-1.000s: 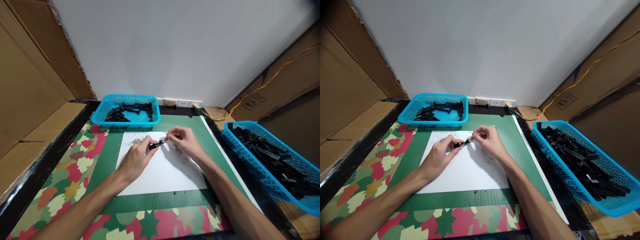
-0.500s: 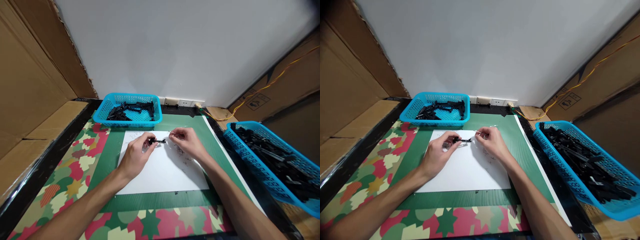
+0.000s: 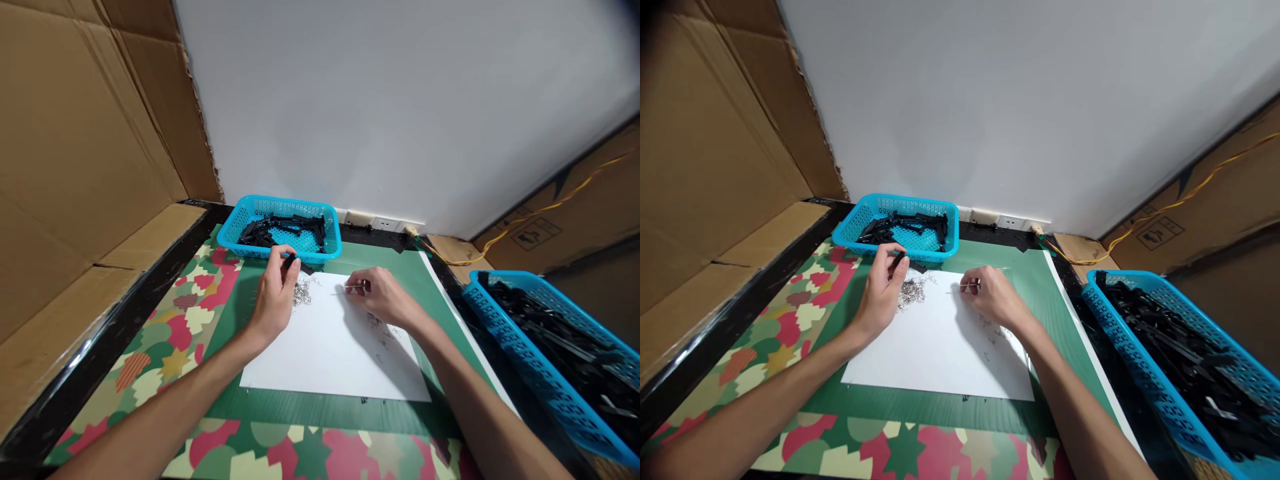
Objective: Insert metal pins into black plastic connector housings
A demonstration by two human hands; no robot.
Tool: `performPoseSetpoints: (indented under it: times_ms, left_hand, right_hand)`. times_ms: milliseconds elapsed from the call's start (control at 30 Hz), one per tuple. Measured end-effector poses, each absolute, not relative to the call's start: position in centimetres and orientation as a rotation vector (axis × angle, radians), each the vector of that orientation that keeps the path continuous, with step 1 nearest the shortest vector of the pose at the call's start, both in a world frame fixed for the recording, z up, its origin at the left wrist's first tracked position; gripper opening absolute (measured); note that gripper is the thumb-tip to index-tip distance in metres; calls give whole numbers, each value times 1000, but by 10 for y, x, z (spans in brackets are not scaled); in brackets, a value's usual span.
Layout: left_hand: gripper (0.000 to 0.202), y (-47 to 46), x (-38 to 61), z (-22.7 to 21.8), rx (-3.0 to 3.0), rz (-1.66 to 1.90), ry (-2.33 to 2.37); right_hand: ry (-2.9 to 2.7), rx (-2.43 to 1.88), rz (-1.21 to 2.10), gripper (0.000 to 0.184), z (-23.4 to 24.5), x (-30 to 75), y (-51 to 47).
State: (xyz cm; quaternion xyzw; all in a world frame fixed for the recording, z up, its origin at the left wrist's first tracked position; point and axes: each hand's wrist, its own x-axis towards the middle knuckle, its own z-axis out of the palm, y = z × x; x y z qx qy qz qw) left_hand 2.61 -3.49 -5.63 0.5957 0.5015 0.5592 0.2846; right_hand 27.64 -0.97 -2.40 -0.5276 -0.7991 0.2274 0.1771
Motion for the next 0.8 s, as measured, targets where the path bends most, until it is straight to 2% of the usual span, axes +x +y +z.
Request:
performPoseSetpoints:
  times_ms: [167, 333, 600, 800]
  left_hand:
    - [15, -35, 25, -55, 1567, 1508, 1301]
    - [15, -36, 25, -54, 1550, 1512, 1301]
    - [14, -35, 24, -57, 1579, 1485, 1337]
    - [13, -35, 25, -56, 1590, 1492, 1347]
  right_hand:
    - [-2356, -1544, 528, 27, -22, 275, -2]
    - [-2371, -1536, 569, 7, -25, 258, 5]
    - [-2327, -1410, 613, 12, -43, 231, 17]
    - [-2414, -1260, 506, 15, -53, 226, 12]
